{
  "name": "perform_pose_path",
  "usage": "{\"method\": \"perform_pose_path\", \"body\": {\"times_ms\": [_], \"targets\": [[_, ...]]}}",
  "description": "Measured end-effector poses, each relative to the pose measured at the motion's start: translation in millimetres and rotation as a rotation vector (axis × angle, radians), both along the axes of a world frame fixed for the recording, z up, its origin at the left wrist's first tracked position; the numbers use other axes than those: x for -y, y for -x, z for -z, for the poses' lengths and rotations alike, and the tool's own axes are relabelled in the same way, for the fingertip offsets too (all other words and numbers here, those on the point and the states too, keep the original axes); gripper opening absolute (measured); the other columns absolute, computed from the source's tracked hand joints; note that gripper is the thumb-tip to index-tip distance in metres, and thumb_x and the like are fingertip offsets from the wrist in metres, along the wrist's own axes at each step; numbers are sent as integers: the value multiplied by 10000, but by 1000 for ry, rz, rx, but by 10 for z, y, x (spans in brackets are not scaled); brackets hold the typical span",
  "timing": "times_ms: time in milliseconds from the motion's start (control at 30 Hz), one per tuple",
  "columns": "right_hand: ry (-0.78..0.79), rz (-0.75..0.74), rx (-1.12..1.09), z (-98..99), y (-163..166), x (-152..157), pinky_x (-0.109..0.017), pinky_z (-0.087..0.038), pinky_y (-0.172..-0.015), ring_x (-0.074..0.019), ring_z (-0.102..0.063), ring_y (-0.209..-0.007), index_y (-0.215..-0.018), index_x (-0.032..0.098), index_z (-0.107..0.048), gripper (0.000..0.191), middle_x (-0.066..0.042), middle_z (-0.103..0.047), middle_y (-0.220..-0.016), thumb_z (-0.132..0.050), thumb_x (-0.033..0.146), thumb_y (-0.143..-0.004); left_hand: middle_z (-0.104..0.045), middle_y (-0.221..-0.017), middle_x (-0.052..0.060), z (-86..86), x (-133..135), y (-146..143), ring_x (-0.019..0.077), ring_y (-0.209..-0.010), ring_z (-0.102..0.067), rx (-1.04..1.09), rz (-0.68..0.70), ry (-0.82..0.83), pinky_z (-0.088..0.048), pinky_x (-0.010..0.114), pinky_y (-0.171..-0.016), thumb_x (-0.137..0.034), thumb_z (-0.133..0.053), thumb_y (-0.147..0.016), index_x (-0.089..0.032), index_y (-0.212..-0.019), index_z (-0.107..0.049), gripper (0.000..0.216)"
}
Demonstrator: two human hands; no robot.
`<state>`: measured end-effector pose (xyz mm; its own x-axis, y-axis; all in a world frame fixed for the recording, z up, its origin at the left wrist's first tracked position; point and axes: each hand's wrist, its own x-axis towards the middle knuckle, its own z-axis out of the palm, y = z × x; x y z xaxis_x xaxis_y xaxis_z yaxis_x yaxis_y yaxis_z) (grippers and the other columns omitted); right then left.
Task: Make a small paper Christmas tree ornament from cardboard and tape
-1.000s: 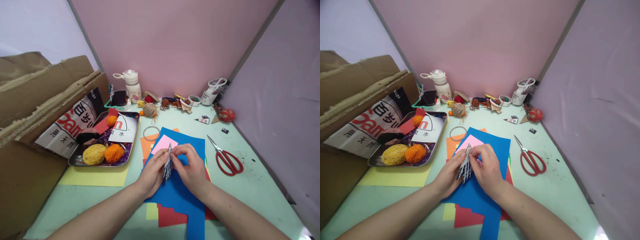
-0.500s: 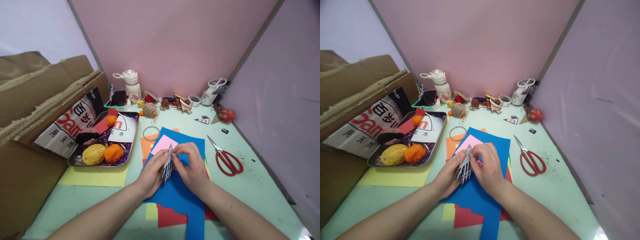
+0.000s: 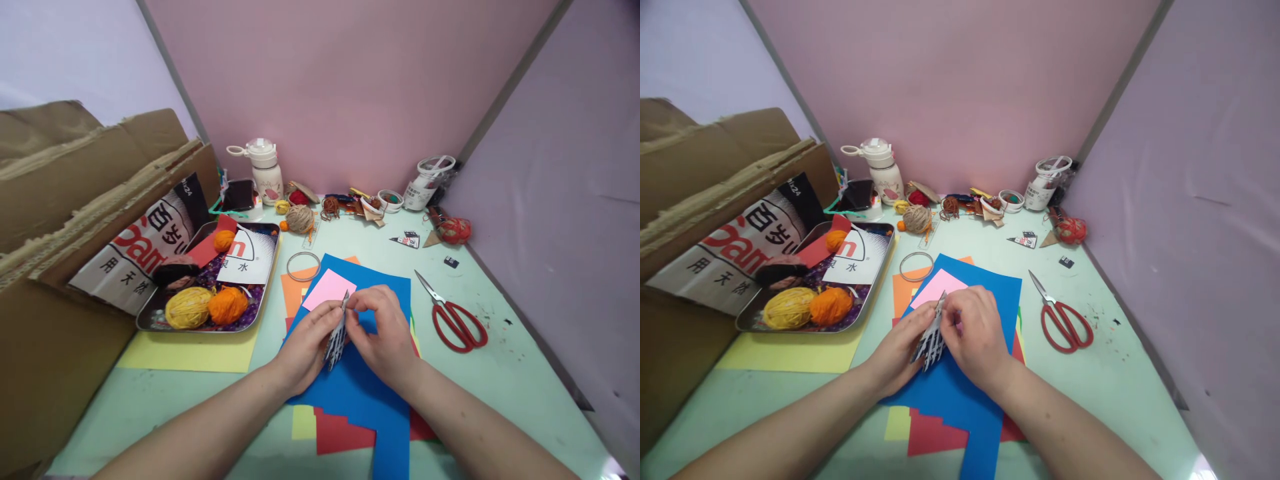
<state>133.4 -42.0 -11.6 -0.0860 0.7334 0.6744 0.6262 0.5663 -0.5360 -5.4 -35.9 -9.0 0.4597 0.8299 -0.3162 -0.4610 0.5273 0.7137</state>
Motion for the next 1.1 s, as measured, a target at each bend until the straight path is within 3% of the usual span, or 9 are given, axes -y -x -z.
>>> {"method": "perform_pose_path", "body": {"times_ms": [267, 567, 900, 1100], "targets": [[-3, -11, 35, 31, -14, -11, -338, -413, -698, -166, -533, -755, -809, 229, -432, 180, -13, -593, -798, -519, 72, -801, -641, -942, 51, -17, -4, 0, 170, -889, -561, -4, 12, -2, -398, 248, -756, -336, -641, -786, -173, -911, -659, 206], [-2, -32, 66, 38, -25, -8, -339, -413, -696, -171, -529, -770, -810, 228, -414, 195, -22, -584, -820, -517, 62, -808, -585, -777, 17, 8, -4, 8, 116, -714, -517, 11, 11, 20, -397, 230, -658, -353, -601, -816, -164, -906, -646, 214], [-44, 4, 44, -21, -24, 2, -348, -425, -711, -176, -558, -784, -847, 242, -424, 215, -15, -628, -835, -545, 70, -800, -620, -809, 28, -24, -3, 4, 133, -740, -551, 22, -16, 26, -416, 250, -699, -347, -641, -785, -166, -900, -654, 215], [-34, -14, 53, -1, -15, 2, -341, -416, -703, -168, -540, -764, -818, 239, -396, 244, -7, -610, -805, -543, 47, -785, -617, -893, 48, -19, -7, 7, 163, -873, -544, 0, 12, -40, -405, 254, -767, -312, -617, -808, -163, -904, -643, 179]]}}
